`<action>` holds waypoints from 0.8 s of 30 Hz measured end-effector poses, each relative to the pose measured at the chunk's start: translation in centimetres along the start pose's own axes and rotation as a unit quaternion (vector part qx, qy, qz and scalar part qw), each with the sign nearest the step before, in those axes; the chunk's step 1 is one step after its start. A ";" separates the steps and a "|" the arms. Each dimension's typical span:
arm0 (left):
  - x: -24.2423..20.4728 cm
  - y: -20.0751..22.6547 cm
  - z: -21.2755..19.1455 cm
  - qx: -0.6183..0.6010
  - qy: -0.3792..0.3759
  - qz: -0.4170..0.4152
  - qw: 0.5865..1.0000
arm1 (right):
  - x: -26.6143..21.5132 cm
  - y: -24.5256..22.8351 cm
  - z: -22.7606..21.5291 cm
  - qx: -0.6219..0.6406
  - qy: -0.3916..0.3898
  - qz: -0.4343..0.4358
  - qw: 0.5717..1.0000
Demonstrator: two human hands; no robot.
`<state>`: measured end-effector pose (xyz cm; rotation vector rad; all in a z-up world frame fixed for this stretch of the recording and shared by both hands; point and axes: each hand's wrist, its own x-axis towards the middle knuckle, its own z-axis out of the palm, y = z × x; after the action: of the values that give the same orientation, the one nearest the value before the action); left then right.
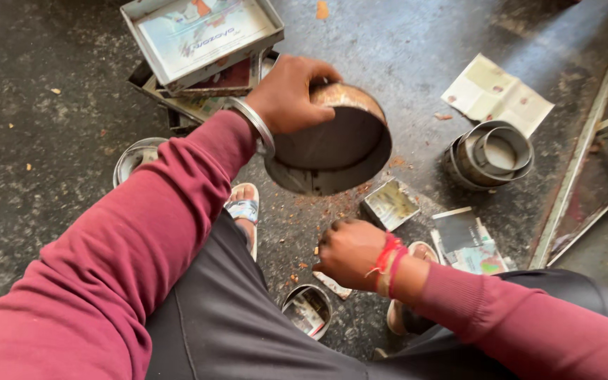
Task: The person scrubs the interior of metal containers using a piece of sandpaper and then lines them with newspaper. They repeat this process for multiple containers, placing the cleaned and lined containers into a stack.
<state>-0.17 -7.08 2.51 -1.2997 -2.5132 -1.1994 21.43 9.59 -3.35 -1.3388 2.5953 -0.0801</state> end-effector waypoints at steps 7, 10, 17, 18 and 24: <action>0.4 -0.1 -0.3 -0.041 0.060 0.025 0.997 | -0.6 6.3 -5.3 0.306 0.156 0.187 0.920; 1.0 0.5 0.0 -0.041 0.064 0.008 0.997 | -1.4 10.3 -6.1 0.705 0.233 0.195 0.641; 1.2 -0.2 0.5 -0.011 0.058 0.011 0.998 | -3.5 12.8 -4.4 0.786 0.256 0.075 0.557; 1.2 -0.4 0.5 -0.008 0.059 0.010 0.998 | -3.4 12.7 -4.3 0.787 0.263 0.073 0.553; 1.2 -0.4 0.7 -0.014 0.051 0.013 0.999 | -3.3 12.0 -5.6 0.799 0.240 0.111 0.540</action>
<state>-1.03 -5.97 2.22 -1.2401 -2.4109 -1.2660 12.50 18.99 0.92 -0.1494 1.4772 -2.2672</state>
